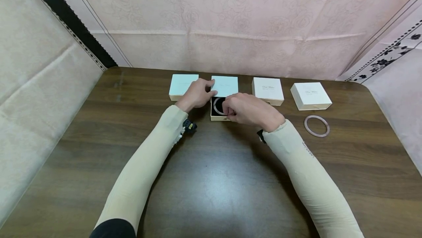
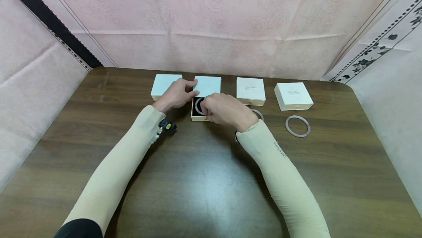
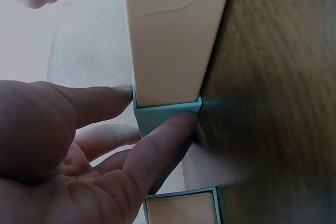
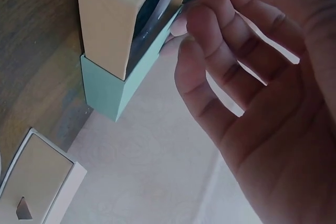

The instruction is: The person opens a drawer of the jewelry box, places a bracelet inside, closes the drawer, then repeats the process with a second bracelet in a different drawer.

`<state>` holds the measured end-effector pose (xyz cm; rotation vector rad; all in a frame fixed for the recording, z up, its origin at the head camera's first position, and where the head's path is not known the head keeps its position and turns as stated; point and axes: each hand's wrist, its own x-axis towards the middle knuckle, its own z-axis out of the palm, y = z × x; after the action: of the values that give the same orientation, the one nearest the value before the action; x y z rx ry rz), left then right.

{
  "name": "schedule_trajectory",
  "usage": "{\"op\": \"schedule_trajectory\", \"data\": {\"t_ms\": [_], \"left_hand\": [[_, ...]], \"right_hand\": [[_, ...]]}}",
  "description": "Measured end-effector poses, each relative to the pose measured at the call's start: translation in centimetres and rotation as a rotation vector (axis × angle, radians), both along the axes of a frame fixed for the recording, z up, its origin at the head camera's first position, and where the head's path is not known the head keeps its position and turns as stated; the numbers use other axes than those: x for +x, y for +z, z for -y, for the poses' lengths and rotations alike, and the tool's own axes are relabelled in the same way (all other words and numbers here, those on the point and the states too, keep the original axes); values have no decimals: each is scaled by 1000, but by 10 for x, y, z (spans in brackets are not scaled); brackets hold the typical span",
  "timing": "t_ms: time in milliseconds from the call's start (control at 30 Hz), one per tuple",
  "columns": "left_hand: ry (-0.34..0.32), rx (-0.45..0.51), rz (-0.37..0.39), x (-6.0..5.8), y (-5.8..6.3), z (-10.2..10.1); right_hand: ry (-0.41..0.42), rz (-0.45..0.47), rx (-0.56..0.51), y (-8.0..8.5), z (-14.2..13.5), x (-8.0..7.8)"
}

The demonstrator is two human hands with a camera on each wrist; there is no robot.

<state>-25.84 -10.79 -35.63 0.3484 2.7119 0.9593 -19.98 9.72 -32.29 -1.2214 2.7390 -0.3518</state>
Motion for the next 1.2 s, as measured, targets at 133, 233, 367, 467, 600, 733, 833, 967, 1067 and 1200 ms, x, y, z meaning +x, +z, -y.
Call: {"op": "schedule_trajectory", "data": {"t_ms": [133,233,367,467,600,733,833,967,1067,1200], "left_hand": [[-2,0,6,0,0,1],[-2,4,15,0,0,1],[-4,11,14,0,-1,1],[-6,14,10,0,-2,1],[-2,12,8,1,-2,1],[-1,3,4,0,-2,1],[-2,5,0,0,-1,0],[-3,8,8,0,0,0],[-4,3,13,0,0,0],[-5,-1,19,0,0,0]], "right_hand": [[5,4,17,-2,2,0],[-2,20,38,-4,4,0],[-5,35,57,-6,6,-1],[-3,34,59,-8,7,-1],[-1,22,52,-11,8,-2],[8,11,50,-12,8,-2],[9,8,49,-12,8,-2],[1,9,47,-13,8,-1],[2,-1,49,-15,8,-1],[7,-22,48,-15,9,-1]]}}
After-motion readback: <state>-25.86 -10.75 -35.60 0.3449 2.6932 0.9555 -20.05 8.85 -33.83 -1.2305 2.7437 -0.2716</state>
